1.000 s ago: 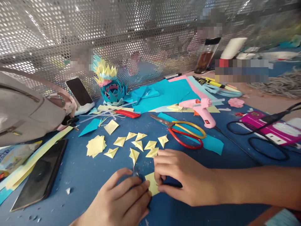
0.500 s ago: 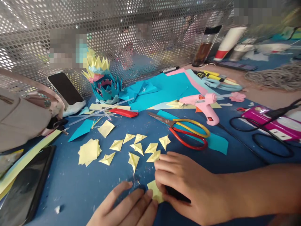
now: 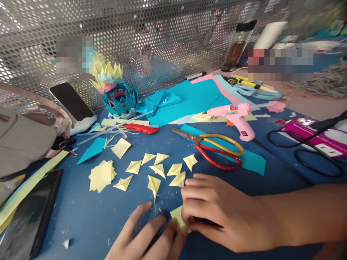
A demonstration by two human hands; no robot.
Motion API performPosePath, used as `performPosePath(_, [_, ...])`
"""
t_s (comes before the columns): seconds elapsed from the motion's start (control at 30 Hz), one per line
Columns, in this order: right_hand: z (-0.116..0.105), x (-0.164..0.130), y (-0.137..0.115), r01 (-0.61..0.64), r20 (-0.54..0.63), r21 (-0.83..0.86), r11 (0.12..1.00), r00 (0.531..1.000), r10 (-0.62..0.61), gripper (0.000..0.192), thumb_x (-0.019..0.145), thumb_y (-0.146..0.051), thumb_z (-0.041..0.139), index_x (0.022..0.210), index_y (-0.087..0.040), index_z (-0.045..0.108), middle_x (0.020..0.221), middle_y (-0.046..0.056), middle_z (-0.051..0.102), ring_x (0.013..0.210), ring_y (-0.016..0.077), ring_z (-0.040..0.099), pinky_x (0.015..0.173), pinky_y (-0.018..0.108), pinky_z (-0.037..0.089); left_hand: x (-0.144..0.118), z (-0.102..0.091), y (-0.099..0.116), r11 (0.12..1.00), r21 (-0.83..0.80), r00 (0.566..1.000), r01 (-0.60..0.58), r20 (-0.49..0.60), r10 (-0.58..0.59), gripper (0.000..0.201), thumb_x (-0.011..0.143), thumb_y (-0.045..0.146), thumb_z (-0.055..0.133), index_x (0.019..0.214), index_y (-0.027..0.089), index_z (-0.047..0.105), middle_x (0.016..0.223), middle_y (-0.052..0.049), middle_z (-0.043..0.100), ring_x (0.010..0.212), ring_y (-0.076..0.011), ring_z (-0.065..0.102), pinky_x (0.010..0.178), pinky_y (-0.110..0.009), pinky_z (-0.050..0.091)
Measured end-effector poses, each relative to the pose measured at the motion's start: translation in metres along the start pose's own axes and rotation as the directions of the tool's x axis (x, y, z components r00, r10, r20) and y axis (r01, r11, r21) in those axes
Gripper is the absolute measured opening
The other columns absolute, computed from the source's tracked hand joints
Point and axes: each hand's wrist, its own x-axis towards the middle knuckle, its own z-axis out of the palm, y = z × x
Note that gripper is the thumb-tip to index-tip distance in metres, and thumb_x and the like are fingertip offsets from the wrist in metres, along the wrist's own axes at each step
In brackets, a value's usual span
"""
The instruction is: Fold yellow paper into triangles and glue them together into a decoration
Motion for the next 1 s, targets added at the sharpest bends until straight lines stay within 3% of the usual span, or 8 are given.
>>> performPosePath(0.13, [-0.005, 0.004, 0.002, -0.068, 0.034, 0.171, 0.983, 0.997, 0.063, 0.013, 0.086, -0.006, 0.06, 0.086, -0.019, 0.056, 0.078, -0.003, 0.057, 0.075, 0.0127, 0.051, 0.072, 0.026, 0.037, 0.004, 0.006, 0.002, 1.0, 0.009, 1.0, 0.003, -0.008, -0.003, 0.032, 0.103, 0.01, 0.049, 0.108, 0.026, 0.077, 0.09, 0.006, 0.07, 0.096, -0.0126, 0.057, 0.129, -0.046, 0.011])
performPosePath(0.27, [-0.009, 0.006, 0.003, -0.086, -0.001, 0.256, 0.963, 0.996, 0.089, 0.018, 0.083, -0.002, 0.055, 0.091, -0.018, 0.058, 0.08, -0.001, 0.057, 0.075, 0.0123, 0.052, 0.073, 0.024, 0.041, 0.01, 0.006, 0.008, 0.999, 0.038, 1.0, 0.025, 0.001, -0.026, 0.036, 0.101, 0.009, 0.047, 0.119, 0.027, 0.073, 0.087, 0.004, 0.065, 0.095, -0.0155, 0.056, 0.127, -0.048, 0.012])
performPosePath(0.47, [-0.008, 0.004, 0.007, -0.03, 0.058, 0.144, 0.989, 0.998, 0.022, 0.012, 0.09, -0.009, 0.059, 0.098, -0.017, 0.063, 0.091, 0.002, 0.061, 0.085, 0.0156, 0.055, 0.078, 0.026, 0.041, 0.015, 0.0, 0.009, 0.999, 0.031, 1.0, -0.009, 0.004, 0.009, 0.043, 0.107, 0.042, 0.038, 0.118, 0.018, 0.072, 0.09, 0.001, 0.067, 0.093, -0.0167, 0.057, 0.128, -0.046, 0.005])
performPosePath(0.53, [-0.009, 0.003, 0.009, -0.01, 0.066, 0.101, 0.995, 0.998, 0.004, 0.01, 0.094, -0.015, 0.06, 0.102, -0.017, 0.063, 0.095, 0.004, 0.06, 0.089, 0.017, 0.055, 0.079, 0.027, 0.041, 0.013, -0.004, 0.002, 0.998, -0.066, 0.999, -0.014, 0.028, 0.015, 0.039, 0.107, 0.041, 0.042, 0.118, 0.018, 0.071, 0.091, 0.002, 0.069, 0.091, -0.0153, 0.059, 0.127, -0.044, 0.006])
performPosePath(0.63, [-0.011, 0.002, 0.01, 0.004, 0.081, 0.07, 0.998, 0.997, -0.009, 0.01, 0.095, -0.019, 0.061, 0.105, -0.016, 0.062, 0.096, 0.005, 0.06, 0.089, 0.0176, 0.055, 0.078, 0.028, 0.042, 0.007, -0.011, -0.009, 0.979, -0.201, 0.998, -0.031, 0.051, 0.042, 0.043, 0.109, 0.031, 0.031, 0.115, 0.017, 0.071, 0.102, 0.0, 0.072, 0.102, -0.0159, 0.062, 0.126, -0.049, 0.005])
performPosePath(0.8, [-0.013, 0.002, 0.01, 0.041, 0.08, 0.023, 0.999, 0.996, -0.042, 0.008, 0.097, -0.021, 0.059, 0.104, -0.016, 0.062, 0.094, 0.004, 0.06, 0.088, 0.0172, 0.055, 0.078, 0.027, 0.042, 0.005, -0.019, -0.011, 0.957, -0.291, 0.996, -0.009, 0.079, 0.033, 0.036, 0.108, 0.027, 0.035, 0.118, 0.017, 0.068, 0.107, -0.003, 0.072, 0.106, -0.0171, 0.062, 0.124, -0.048, 0.01])
performPosePath(1.0, [-0.009, 0.003, 0.012, 0.11, 0.062, -0.011, 0.994, 0.992, -0.11, 0.023, 0.105, -0.018, 0.042, 0.097, -0.016, 0.064, 0.093, 0.004, 0.06, 0.092, 0.0169, 0.057, 0.084, 0.027, 0.044, 0.014, -0.015, 0.002, 0.907, -0.367, 0.975, 0.208, 0.146, -0.165, 0.02, 0.104, 0.017, 0.045, 0.116, 0.019, 0.061, 0.102, -0.001, 0.069, 0.092, -0.0139, 0.063, 0.113, -0.039, 0.031])
